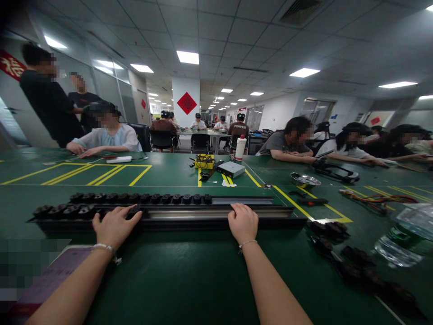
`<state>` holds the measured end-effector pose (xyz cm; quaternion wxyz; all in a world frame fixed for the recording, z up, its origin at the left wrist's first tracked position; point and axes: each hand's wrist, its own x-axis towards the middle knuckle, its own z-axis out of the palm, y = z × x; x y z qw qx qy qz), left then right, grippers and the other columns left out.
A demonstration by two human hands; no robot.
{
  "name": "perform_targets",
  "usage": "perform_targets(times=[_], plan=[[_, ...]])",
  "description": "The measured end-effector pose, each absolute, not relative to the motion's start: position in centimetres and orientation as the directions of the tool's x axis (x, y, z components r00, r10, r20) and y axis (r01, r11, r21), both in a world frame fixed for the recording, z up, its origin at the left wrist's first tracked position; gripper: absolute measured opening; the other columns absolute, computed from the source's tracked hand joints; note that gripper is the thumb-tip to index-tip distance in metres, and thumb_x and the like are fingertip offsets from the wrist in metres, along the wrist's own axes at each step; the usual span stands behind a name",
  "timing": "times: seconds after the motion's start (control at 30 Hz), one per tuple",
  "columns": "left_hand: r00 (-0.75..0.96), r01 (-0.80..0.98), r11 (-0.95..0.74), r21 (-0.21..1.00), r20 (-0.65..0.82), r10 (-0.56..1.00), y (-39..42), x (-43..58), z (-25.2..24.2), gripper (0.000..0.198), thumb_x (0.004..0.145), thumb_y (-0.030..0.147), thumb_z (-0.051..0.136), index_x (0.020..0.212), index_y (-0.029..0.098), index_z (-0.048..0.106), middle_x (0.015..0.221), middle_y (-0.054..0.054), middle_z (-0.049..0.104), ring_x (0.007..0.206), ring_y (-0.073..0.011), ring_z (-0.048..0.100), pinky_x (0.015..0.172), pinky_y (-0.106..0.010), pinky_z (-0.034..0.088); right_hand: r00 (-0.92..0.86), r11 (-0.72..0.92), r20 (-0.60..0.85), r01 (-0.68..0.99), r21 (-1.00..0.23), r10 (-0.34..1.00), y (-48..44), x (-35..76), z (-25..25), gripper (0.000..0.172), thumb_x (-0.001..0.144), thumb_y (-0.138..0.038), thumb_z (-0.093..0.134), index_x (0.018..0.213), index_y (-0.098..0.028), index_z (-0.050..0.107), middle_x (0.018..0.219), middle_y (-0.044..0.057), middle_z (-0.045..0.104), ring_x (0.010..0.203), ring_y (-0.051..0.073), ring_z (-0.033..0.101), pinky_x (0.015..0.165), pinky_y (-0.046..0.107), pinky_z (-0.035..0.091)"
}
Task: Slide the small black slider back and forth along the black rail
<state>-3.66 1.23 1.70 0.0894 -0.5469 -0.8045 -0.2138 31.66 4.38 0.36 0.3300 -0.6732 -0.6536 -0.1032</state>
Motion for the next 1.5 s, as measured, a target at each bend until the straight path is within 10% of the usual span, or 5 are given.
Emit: perform_targets(times=[1.5], plan=[[-0.345,0.929,0.244,0.278,0.412,0.843,1.40,-3.90,1.26,0.044,0.078,0.051,0.039,0.105,0.028,0.064,0.110,-0.006,0.063,0.104,-0.0270,0.054,0.103,-0.061,0.005,0.116,0.079,0.590,0.952,-0.294,0.799,4.65,31.77,-0.08,0.034,0.077,-0.022,0.042,0.100,-0.022,0.067,0.108,0.002,0.066,0.105,0.019,0.053,0.089,0.034,0.034]])
